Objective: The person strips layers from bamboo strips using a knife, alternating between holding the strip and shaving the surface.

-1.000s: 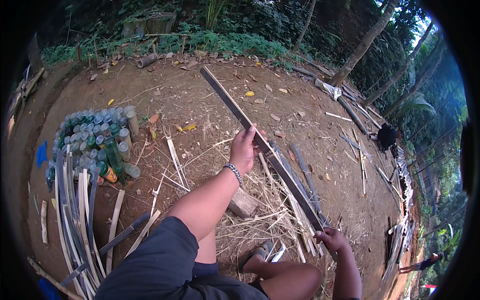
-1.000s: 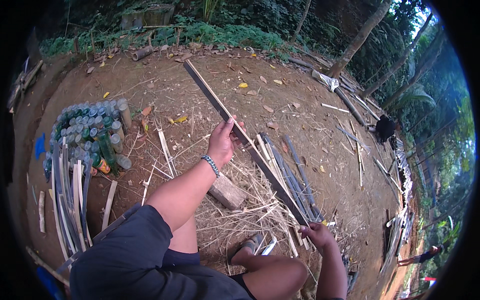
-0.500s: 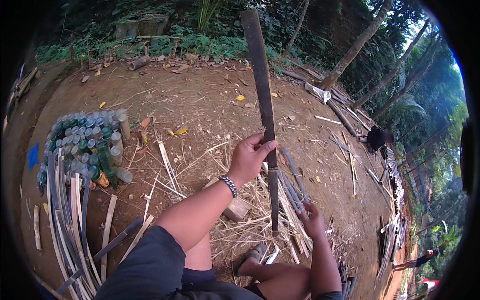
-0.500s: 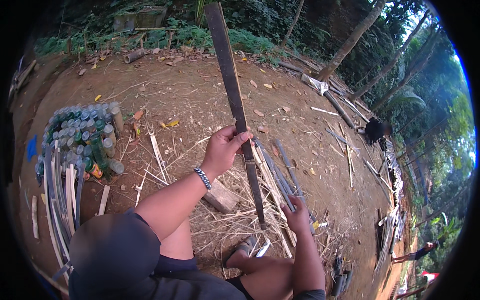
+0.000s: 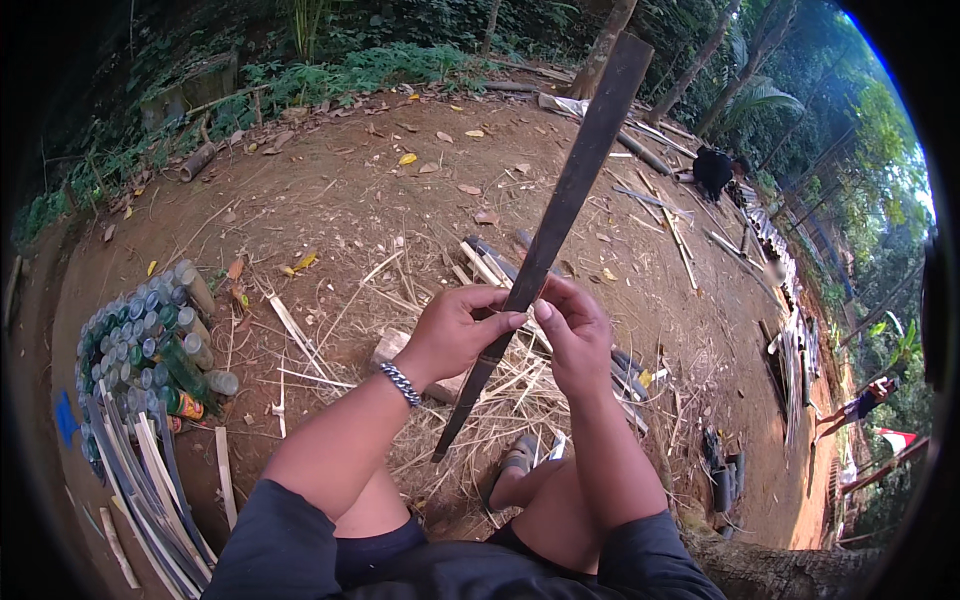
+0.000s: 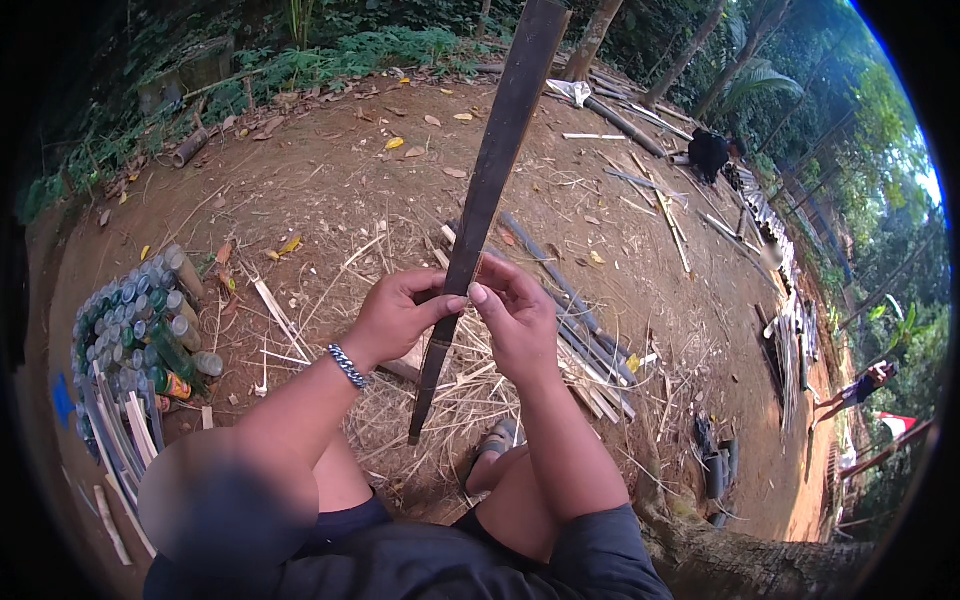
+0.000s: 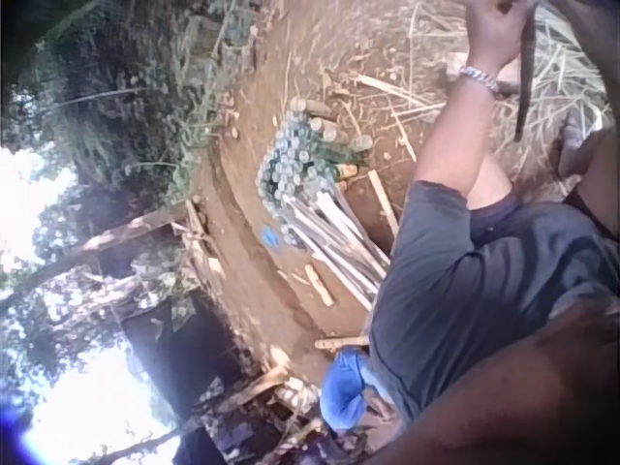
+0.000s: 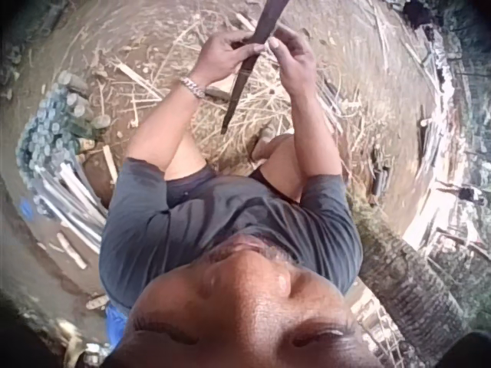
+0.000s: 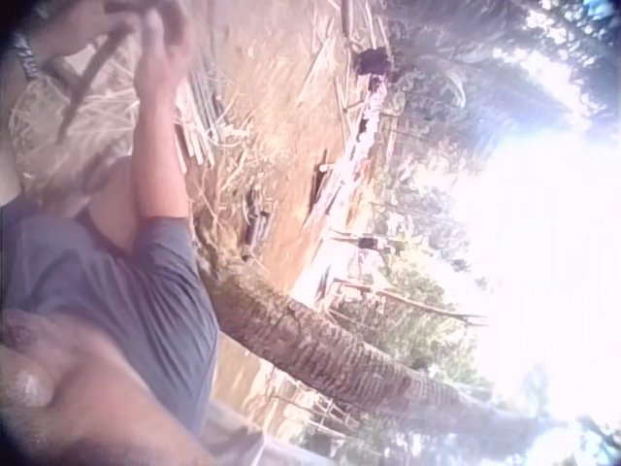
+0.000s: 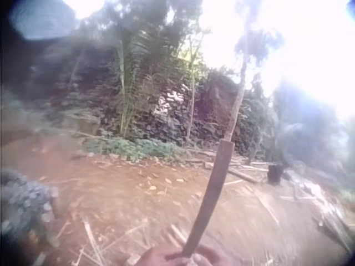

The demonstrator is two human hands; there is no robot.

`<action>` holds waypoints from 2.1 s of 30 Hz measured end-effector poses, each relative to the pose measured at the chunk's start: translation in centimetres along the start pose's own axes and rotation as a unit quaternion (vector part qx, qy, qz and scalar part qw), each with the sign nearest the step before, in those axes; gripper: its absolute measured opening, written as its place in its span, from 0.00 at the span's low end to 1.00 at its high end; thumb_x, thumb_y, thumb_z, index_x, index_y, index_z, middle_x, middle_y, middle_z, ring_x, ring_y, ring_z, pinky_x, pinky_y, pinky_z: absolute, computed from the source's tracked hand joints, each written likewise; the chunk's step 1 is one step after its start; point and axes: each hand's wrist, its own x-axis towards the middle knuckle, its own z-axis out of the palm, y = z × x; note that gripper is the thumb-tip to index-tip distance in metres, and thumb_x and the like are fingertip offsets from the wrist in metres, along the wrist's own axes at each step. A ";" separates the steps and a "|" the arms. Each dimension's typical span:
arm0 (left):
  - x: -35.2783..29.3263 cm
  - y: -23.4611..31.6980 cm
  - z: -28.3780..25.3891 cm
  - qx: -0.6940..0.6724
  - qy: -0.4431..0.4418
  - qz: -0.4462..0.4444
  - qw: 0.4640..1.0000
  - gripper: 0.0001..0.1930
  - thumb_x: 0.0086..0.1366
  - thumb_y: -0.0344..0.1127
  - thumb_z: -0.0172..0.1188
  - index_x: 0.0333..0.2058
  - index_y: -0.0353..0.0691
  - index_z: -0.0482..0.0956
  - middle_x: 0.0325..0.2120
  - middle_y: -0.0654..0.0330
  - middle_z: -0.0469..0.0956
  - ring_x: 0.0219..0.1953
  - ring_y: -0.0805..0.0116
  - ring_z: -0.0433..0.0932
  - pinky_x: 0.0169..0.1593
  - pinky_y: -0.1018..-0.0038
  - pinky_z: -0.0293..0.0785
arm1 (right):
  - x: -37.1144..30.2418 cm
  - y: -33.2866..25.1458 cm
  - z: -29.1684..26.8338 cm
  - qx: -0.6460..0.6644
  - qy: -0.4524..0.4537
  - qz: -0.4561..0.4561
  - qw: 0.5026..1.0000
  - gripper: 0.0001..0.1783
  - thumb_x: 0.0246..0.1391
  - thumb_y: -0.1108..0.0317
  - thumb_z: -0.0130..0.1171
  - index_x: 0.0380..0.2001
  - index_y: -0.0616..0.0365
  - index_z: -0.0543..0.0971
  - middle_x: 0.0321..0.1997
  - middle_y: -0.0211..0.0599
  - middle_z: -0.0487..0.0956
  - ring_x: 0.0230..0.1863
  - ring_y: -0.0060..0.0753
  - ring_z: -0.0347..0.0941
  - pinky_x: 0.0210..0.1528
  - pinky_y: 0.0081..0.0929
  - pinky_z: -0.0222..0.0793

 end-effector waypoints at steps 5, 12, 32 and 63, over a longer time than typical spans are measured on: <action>-0.4 -1.9 1.0 0.006 -0.044 -0.078 0.996 0.13 0.63 0.36 0.63 0.43 0.36 0.81 0.32 0.63 0.80 0.34 0.79 0.77 0.38 0.79 0.73 | -0.2 1.3 -2.2 -0.031 0.005 0.055 0.998 0.12 0.55 0.72 0.63 0.41 0.66 0.77 0.36 0.34 0.80 0.38 0.21 0.75 0.43 0.21 0.71; 0.3 -2.7 0.1 0.048 -0.065 -0.105 0.991 0.12 0.66 0.33 0.58 0.44 0.33 0.80 0.35 0.63 0.78 0.37 0.75 0.78 0.41 0.75 0.79 | 0.7 2.5 -4.2 -0.057 -0.007 0.078 0.995 0.11 0.53 0.70 0.65 0.37 0.64 0.78 0.32 0.31 0.81 0.34 0.17 0.74 0.37 0.18 0.70; 1.1 -2.6 -0.6 0.003 -0.042 -0.139 0.989 0.14 0.66 0.37 0.58 0.45 0.33 0.79 0.33 0.63 0.80 0.35 0.76 0.79 0.38 0.77 0.79 | 0.8 4.3 -7.5 -0.052 0.047 0.076 0.995 0.10 0.53 0.68 0.65 0.35 0.62 0.78 0.31 0.28 0.79 0.34 0.16 0.72 0.39 0.18 0.68; 1.9 -2.4 1.4 0.013 -0.042 -0.120 0.992 0.09 0.64 0.35 0.61 0.37 0.35 0.80 0.30 0.65 0.80 0.33 0.78 0.79 0.36 0.79 0.78 | 0.3 4.3 -4.8 -0.040 -0.010 0.064 0.997 0.23 0.52 0.66 0.66 0.50 0.62 0.74 0.40 0.33 0.80 0.40 0.22 0.75 0.46 0.23 0.72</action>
